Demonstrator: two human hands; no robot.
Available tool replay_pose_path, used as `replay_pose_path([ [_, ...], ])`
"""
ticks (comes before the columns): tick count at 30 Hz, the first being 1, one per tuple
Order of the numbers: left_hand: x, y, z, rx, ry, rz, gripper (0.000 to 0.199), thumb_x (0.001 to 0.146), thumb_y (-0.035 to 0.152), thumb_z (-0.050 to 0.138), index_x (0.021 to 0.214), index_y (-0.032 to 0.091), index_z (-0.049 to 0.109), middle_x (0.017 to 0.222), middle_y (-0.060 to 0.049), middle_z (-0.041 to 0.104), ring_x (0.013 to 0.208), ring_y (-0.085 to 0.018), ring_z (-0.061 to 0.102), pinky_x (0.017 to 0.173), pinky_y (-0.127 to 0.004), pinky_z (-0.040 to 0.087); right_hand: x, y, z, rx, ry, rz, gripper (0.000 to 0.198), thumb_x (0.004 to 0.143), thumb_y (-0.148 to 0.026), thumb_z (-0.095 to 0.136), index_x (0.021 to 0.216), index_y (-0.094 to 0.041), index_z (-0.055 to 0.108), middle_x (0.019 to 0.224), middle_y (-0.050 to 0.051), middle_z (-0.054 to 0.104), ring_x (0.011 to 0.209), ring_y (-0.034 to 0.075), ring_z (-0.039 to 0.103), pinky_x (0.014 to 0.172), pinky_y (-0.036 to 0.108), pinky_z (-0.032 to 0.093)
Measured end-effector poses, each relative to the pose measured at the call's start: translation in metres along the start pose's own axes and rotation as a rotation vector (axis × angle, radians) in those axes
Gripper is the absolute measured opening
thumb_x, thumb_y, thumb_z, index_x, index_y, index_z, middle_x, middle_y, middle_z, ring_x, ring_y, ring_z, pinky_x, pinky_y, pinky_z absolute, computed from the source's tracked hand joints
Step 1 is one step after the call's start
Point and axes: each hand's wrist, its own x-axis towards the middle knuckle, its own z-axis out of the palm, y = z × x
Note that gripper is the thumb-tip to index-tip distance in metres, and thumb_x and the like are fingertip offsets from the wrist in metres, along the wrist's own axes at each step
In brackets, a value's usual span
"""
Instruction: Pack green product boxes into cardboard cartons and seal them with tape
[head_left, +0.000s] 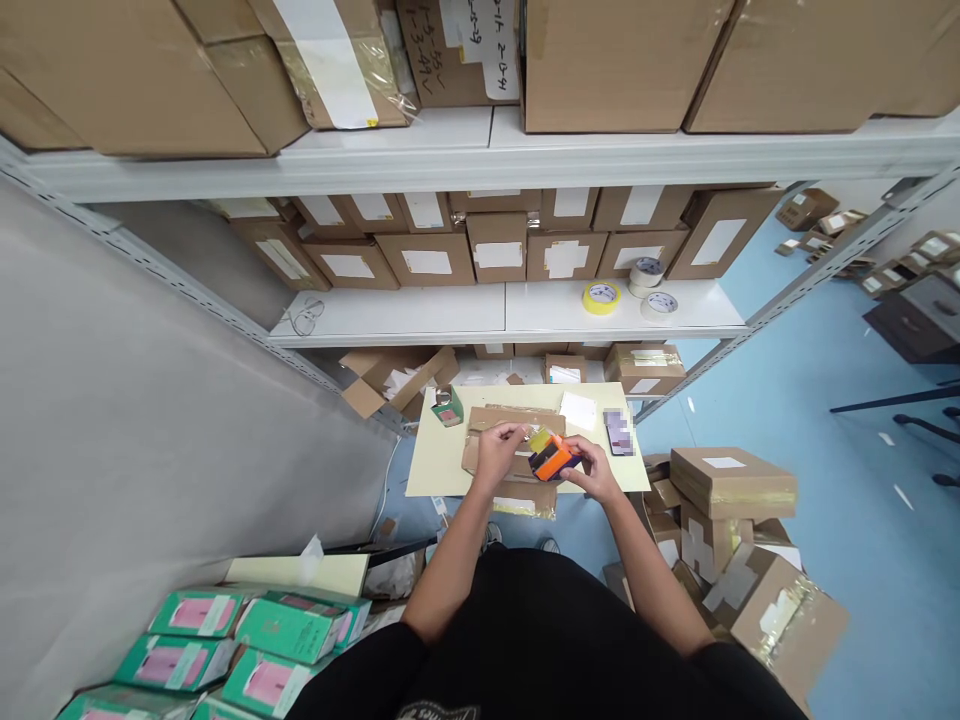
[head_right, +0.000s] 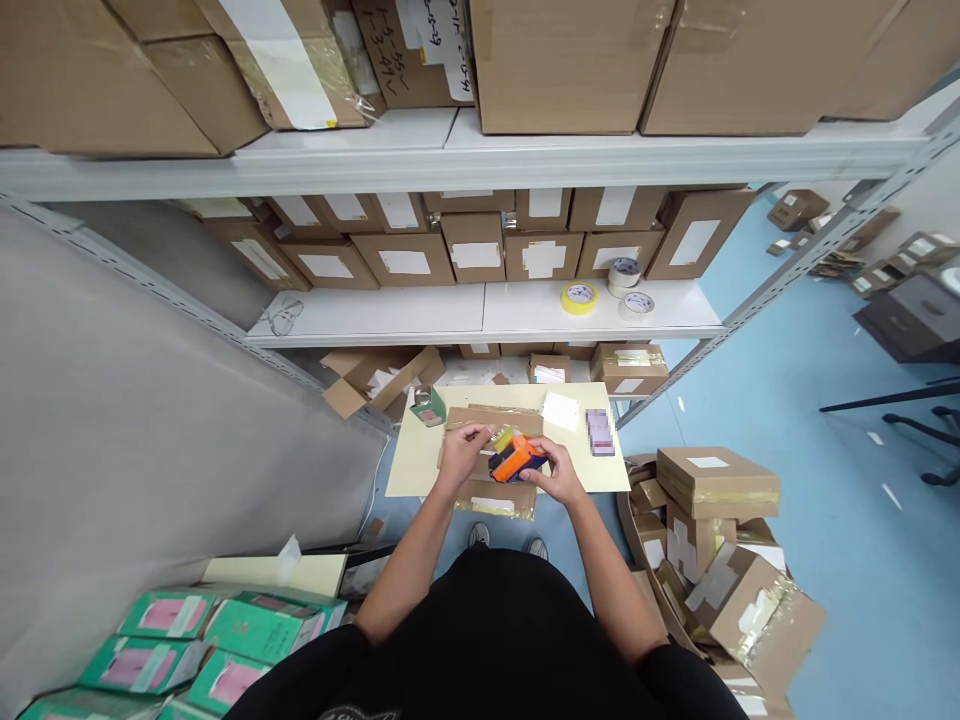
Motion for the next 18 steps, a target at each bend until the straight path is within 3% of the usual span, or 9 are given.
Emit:
replay_pose_path([
  [6,-0.007,0.012,0.005,0.053,0.116,0.143,0.03,0.088,0.047,0.068,0.082,0.02,0.079,0.087,-0.007,0.074,0.082,-0.021,0.069,0.075,-0.033,0.057,0.007,-0.008,0.005,-0.008,-0.018,0.004,0.061,0.077,-0.079,0.069,0.102,-0.023,0.063,0.09,0.006,0.067,0.08,0.024,0.062,0.074,0.036,0.053],
  [11,0.005,0.023,-0.024,0.072,0.341,0.223,0.027,0.091,0.043,0.067,0.083,0.019,0.078,0.09,-0.007,0.074,0.089,-0.021,0.069,0.086,-0.035,0.057,0.0,-0.005,-0.002,-0.083,-0.013,0.004,0.05,0.083,-0.07,0.071,0.098,-0.022,0.065,0.082,0.003,0.066,0.073,0.021,0.06,0.068,0.032,0.049],
  [14,0.014,0.033,-0.043,0.105,0.305,0.291,0.026,0.09,0.043,0.07,0.083,0.019,0.078,0.092,-0.008,0.074,0.089,-0.021,0.069,0.085,-0.034,0.057,-0.008,0.003,-0.001,-0.113,0.0,0.08,0.044,0.087,-0.065,0.07,0.096,-0.022,0.066,0.082,0.003,0.068,0.075,0.022,0.062,0.069,0.032,0.05],
  [18,0.019,0.027,-0.046,0.044,0.285,0.246,0.029,0.089,0.047,0.071,0.088,0.019,0.078,0.092,-0.007,0.075,0.086,-0.02,0.07,0.082,-0.035,0.059,-0.008,0.014,0.009,-0.103,0.052,0.14,0.044,0.087,-0.062,0.071,0.103,-0.021,0.07,0.09,0.005,0.073,0.083,0.025,0.067,0.074,0.034,0.054],
])
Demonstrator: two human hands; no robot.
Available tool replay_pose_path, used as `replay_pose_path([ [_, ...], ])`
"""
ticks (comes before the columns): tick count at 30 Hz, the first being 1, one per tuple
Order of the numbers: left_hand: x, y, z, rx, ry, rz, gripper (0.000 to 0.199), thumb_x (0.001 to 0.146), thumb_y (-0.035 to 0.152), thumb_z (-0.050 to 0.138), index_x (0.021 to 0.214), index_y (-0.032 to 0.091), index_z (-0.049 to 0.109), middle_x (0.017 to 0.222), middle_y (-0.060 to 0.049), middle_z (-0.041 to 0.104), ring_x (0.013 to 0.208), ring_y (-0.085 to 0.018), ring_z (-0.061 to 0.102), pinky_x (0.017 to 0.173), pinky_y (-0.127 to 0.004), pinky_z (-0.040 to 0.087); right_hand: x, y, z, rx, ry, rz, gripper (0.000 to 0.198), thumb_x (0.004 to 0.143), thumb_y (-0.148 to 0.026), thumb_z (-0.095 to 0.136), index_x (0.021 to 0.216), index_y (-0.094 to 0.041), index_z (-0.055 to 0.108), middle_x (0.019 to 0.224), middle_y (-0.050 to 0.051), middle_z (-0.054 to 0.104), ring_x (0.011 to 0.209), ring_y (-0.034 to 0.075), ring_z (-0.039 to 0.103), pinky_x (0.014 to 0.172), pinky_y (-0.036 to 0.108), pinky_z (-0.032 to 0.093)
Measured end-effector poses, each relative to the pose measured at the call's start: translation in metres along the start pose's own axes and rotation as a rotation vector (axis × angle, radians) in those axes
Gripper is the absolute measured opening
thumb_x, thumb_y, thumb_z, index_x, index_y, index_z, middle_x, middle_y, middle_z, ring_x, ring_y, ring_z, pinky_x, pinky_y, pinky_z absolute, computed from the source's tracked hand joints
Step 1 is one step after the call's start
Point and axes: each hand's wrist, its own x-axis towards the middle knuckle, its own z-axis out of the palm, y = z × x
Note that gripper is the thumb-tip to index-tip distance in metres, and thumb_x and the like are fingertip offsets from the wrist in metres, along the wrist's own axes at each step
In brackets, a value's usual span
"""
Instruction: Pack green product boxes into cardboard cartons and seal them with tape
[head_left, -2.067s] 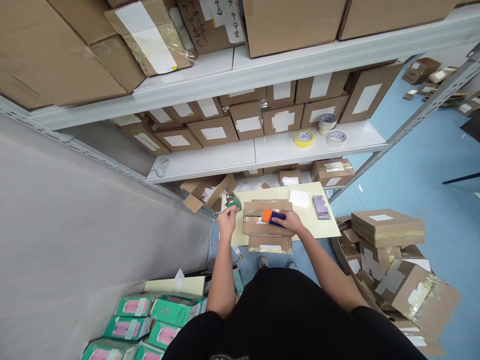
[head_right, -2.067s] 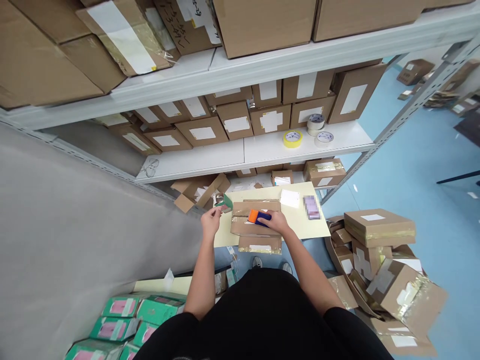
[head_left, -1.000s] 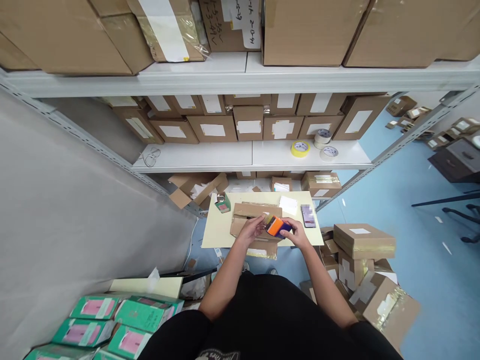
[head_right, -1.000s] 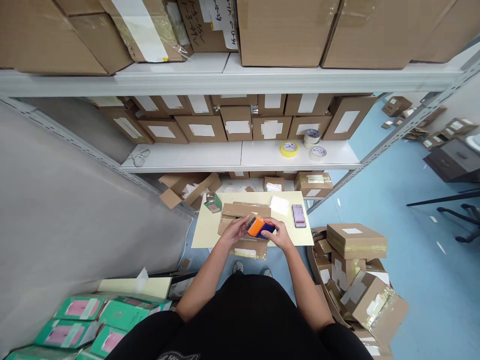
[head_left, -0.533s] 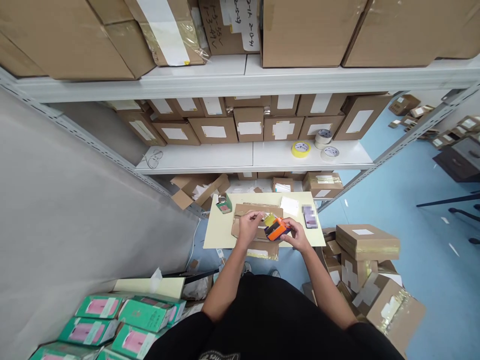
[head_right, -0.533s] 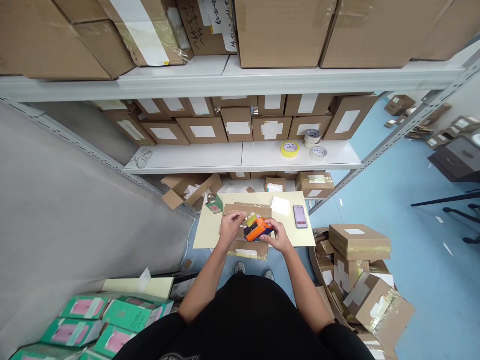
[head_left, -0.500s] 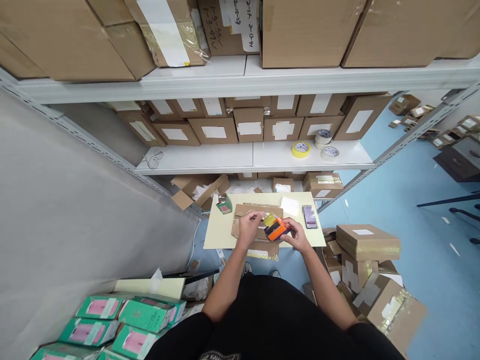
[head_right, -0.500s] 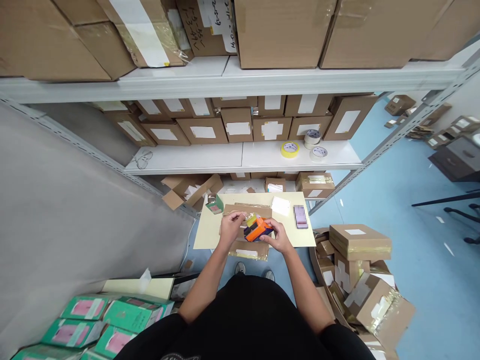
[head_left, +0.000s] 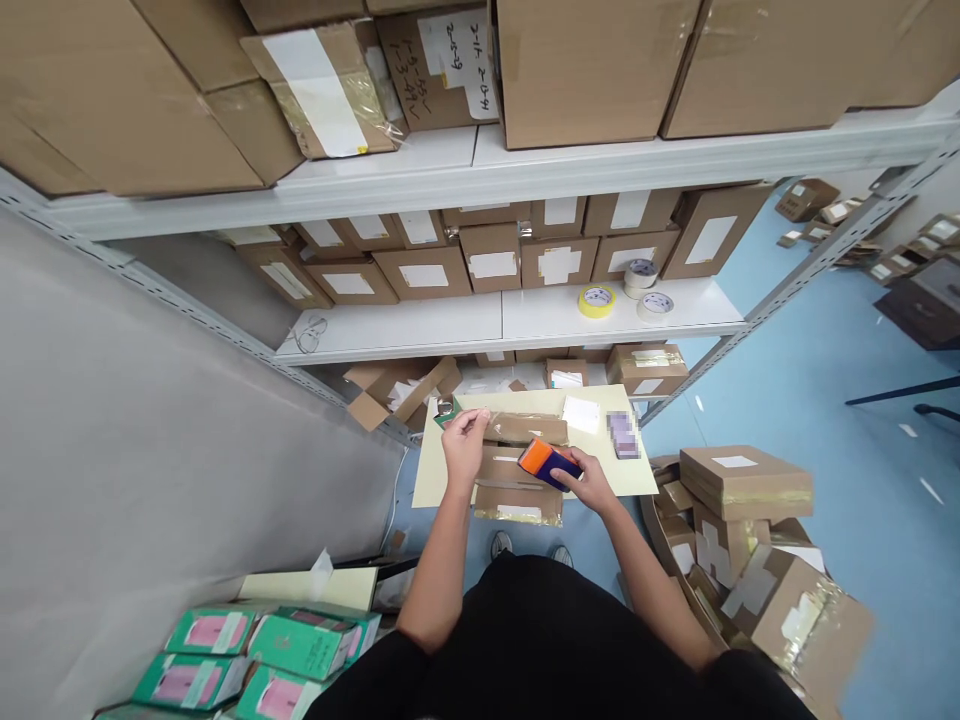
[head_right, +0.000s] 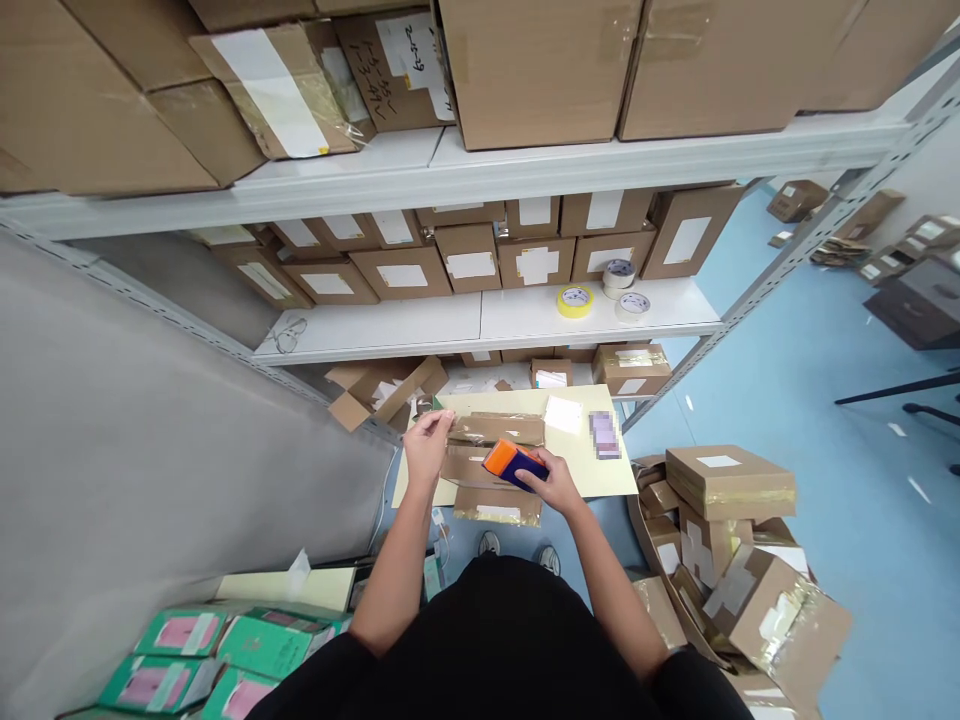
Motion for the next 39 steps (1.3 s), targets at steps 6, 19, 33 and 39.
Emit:
replay_pose_path([
  [6,-0.002,-0.039,0.005,0.013,0.048,-0.058,0.027,0.08,0.045,0.079,0.085,0.019,0.08,0.093,-0.008,0.077,0.094,-0.023,0.072,0.09,-0.039,0.059,0.027,0.019,-0.008,-0.083,0.015,0.049,0.047,0.084,-0.064,0.072,0.099,-0.02,0.073,0.086,0.005,0.075,0.079,0.024,0.066,0.073,0.034,0.053],
  [19,-0.022,-0.153,-0.027,0.035,0.292,-0.35,0.04,0.074,0.05,0.077,0.091,0.015,0.079,0.101,-0.011,0.076,0.091,-0.021,0.071,0.082,-0.035,0.058,0.088,0.073,0.035,-0.358,-0.245,0.112,0.042,0.085,-0.062,0.07,0.091,-0.02,0.073,0.087,0.004,0.076,0.078,0.021,0.065,0.069,0.028,0.043],
  [33,-0.004,-0.224,-0.036,-0.102,0.485,-0.394,0.022,0.068,0.035,0.085,0.072,0.016,0.076,0.089,-0.007,0.071,0.085,-0.022,0.069,0.09,-0.042,0.057,0.103,0.049,0.07,-0.745,-0.298,0.254,0.042,0.091,-0.062,0.067,0.097,-0.021,0.075,0.1,0.007,0.079,0.094,0.024,0.071,0.07,0.027,0.041],
  [39,0.0,-0.245,-0.045,-0.114,0.483,-0.471,0.025,0.067,0.037,0.085,0.069,0.015,0.072,0.087,-0.008,0.072,0.087,-0.024,0.07,0.087,-0.044,0.058,0.113,0.034,0.086,-0.825,-0.319,0.291,0.045,0.091,-0.063,0.067,0.103,-0.021,0.077,0.105,0.009,0.08,0.098,0.026,0.072,0.072,0.028,0.043],
])
